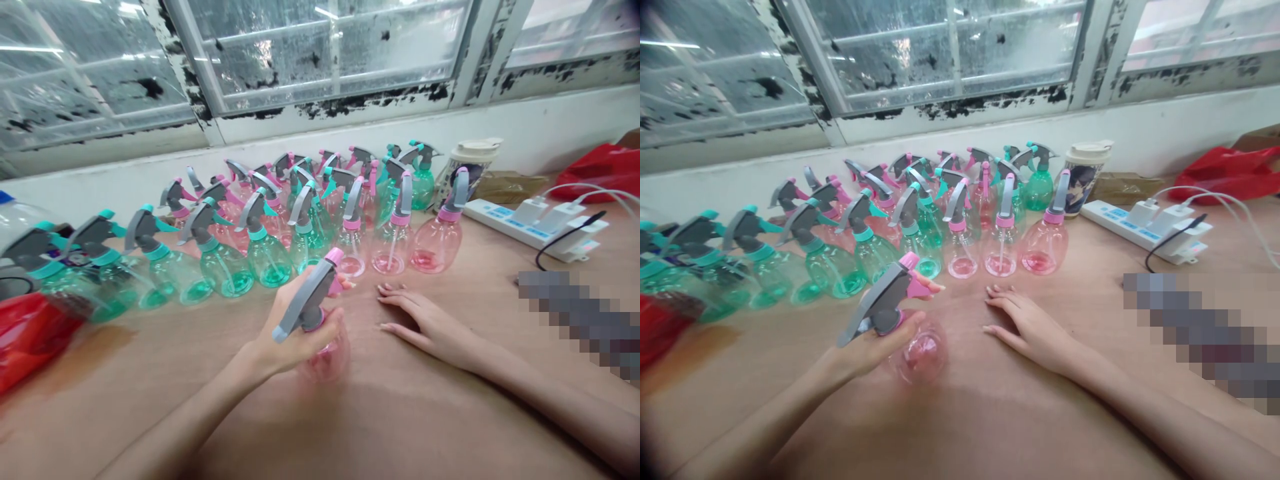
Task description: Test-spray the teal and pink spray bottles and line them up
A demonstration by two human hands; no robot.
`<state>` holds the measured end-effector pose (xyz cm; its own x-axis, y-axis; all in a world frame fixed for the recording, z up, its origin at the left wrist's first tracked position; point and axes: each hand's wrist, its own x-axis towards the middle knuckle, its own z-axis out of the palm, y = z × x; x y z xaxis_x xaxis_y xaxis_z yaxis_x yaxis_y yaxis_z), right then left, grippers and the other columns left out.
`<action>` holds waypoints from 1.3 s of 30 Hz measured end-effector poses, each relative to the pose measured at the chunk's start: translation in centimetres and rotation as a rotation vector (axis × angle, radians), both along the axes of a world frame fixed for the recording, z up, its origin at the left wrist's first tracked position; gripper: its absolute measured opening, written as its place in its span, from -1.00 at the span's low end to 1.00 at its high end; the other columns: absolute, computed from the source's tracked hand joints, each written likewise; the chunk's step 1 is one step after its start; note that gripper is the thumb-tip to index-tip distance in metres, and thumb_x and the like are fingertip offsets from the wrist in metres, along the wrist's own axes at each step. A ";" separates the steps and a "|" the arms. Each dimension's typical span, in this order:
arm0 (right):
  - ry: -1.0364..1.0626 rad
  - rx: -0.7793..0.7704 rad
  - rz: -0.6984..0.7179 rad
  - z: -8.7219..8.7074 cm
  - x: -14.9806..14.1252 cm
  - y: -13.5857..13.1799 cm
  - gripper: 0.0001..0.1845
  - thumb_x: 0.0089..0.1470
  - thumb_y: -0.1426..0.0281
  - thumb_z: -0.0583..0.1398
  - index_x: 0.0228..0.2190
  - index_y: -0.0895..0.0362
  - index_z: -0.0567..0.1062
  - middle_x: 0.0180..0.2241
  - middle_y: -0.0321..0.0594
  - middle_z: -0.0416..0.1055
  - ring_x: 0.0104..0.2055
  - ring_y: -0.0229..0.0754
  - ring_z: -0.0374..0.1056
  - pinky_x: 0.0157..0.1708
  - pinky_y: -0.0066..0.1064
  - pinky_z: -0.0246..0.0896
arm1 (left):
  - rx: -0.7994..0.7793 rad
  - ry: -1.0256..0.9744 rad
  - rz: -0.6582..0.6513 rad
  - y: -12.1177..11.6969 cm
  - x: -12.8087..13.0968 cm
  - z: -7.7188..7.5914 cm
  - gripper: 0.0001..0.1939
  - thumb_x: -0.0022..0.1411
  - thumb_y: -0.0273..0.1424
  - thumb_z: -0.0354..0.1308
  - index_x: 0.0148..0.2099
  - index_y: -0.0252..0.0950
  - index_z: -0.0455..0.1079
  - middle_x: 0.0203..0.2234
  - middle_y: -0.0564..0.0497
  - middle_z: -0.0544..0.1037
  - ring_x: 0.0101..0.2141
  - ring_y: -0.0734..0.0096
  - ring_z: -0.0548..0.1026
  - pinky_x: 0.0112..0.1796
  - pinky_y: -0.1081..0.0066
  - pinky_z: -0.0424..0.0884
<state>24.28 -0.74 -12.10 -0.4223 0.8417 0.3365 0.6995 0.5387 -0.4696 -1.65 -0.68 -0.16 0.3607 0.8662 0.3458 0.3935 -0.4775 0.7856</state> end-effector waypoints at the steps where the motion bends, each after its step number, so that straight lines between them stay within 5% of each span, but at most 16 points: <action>1: 0.002 0.002 0.002 0.0 0.0 0.0 -0.54 0.21 0.14 0.14 0.08 0.05 0.38 0.19 -0.05 0.31 0.24 0.08 0.21 0.21 0.07 0.12 | 0.029 0.010 -0.034 0.0 0.0 0.2 -0.87 0.06 -0.38 0.13 -0.27 -0.18 0.38 -0.35 0.03 0.53 -0.32 0.31 0.52 -0.18 0.33 0.49; 6: -0.009 -0.003 0.006 -0.1 0.0 0.1 -0.53 0.21 0.14 0.14 0.09 0.06 0.37 0.20 -0.05 0.30 0.25 0.06 0.19 0.22 0.05 0.10 | 0.061 0.027 -0.030 0.1 0.2 0.4 -0.93 0.08 -0.41 0.12 -0.31 -0.20 0.36 -0.34 0.00 0.51 -0.27 0.29 0.52 -0.14 0.28 0.48; 14: 0.006 -0.006 0.007 0.2 0.0 0.0 -0.53 0.21 0.14 0.14 0.09 0.05 0.37 0.19 -0.05 0.31 0.24 0.07 0.20 0.21 0.06 0.11 | 0.014 0.055 0.078 0.1 0.4 -0.9 -0.72 0.10 -0.33 0.10 -0.10 -0.18 0.37 -0.37 0.04 0.49 -0.58 0.48 0.35 -0.53 0.45 0.36; 21: -0.018 -0.011 0.007 0.1 0.1 0.0 -0.53 0.22 0.12 0.13 0.09 0.06 0.36 0.21 -0.06 0.29 0.26 0.06 0.17 0.23 0.05 0.09 | 0.064 -0.005 0.159 -0.3 0.8 -1.5 -0.61 0.09 -0.43 0.12 0.01 -0.13 0.37 -0.58 0.15 0.34 -0.48 0.37 0.41 -0.13 0.20 0.47; 30: -0.021 -0.005 0.023 0.1 0.1 0.1 -0.52 0.23 0.14 0.13 0.10 0.07 0.35 0.21 -0.04 0.28 0.27 0.06 0.16 0.23 0.07 0.08 | 0.046 -0.012 0.189 -0.6 0.9 -1.5 -0.68 0.14 -0.38 0.12 -0.02 -0.16 0.39 -0.50 0.10 0.42 -0.29 0.26 0.53 -0.09 0.19 0.46; 39: -0.018 -0.015 0.011 0.2 0.1 0.0 -0.52 0.22 0.12 0.12 0.08 0.08 0.37 0.20 -0.03 0.29 0.26 0.07 0.17 0.24 0.06 0.07 | 0.087 -0.038 0.161 -0.3 0.8 -1.8 -0.63 0.10 -0.45 0.13 -0.01 -0.15 0.42 -0.46 0.09 0.46 -0.35 0.32 0.52 -0.11 0.20 0.49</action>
<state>24.36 -0.76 -11.88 -0.4375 0.8417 0.3164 0.7018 0.5397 -0.4650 -0.86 -1.00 -1.92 0.2052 0.8778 0.4327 0.4412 -0.4777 0.7597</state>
